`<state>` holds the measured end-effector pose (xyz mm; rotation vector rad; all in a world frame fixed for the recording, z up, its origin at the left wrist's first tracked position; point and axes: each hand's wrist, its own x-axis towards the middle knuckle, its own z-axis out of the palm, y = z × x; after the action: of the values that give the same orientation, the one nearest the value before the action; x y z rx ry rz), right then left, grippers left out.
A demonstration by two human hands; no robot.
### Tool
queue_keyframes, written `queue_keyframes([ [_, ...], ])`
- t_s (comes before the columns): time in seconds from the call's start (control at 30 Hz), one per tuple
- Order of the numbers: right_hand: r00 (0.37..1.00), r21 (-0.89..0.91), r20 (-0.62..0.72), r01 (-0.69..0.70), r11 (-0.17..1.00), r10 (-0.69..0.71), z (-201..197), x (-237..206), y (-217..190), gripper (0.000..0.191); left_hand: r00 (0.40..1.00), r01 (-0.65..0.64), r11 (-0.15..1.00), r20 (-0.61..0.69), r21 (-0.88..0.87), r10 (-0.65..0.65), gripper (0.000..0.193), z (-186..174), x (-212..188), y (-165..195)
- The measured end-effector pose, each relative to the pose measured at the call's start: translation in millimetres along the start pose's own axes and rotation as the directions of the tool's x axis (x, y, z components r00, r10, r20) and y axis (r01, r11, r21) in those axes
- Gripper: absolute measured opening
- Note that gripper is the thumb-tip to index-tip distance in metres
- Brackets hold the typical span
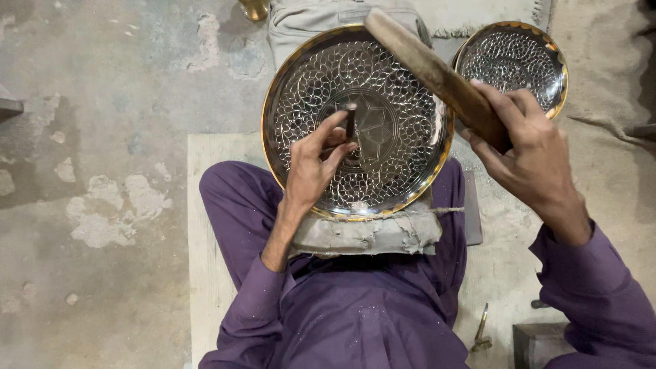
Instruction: The person sits on the floor with a large engraved metal tray resting on a sandbag on their lap. They hold a small punch against the tray's central pattern with one hand and strike it repeatedly with a wooden mallet in the other hand, repositioning the punch to work across the design, with other decorated trays lying nearby.
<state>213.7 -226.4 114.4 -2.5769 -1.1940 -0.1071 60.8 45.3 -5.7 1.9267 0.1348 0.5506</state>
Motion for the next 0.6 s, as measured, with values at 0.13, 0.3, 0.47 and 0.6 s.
queue_keyframes([
  [0.13,0.999,-0.012,-0.027,0.038,0.999,-0.038,7.1,-7.2,6.9,0.066,0.999,-0.009,1.0,0.047,0.016,0.008,0.054,1.3,1.1,0.7],
  [0.3,0.998,-0.032,-0.012,0.056,0.998,-0.056,12.0,-8.9,13.0,0.07,0.993,-0.038,0.994,0.112,0.102,0.026,0.053,2.1,5.7,1.1],
  [0.47,0.996,-0.075,0.001,0.088,0.993,-0.088,18.5,-6.9,15.8,0.067,0.991,-0.068,0.989,0.122,0.132,0.052,0.057,-1.6,5.1,5.1],
  [0.6,0.99,0.064,-0.092,0.112,0.992,-0.106,17.1,-4.0,12.9,0.065,0.989,-0.107,0.988,0.113,0.114,0.094,0.058,-0.3,4.7,3.5],
])
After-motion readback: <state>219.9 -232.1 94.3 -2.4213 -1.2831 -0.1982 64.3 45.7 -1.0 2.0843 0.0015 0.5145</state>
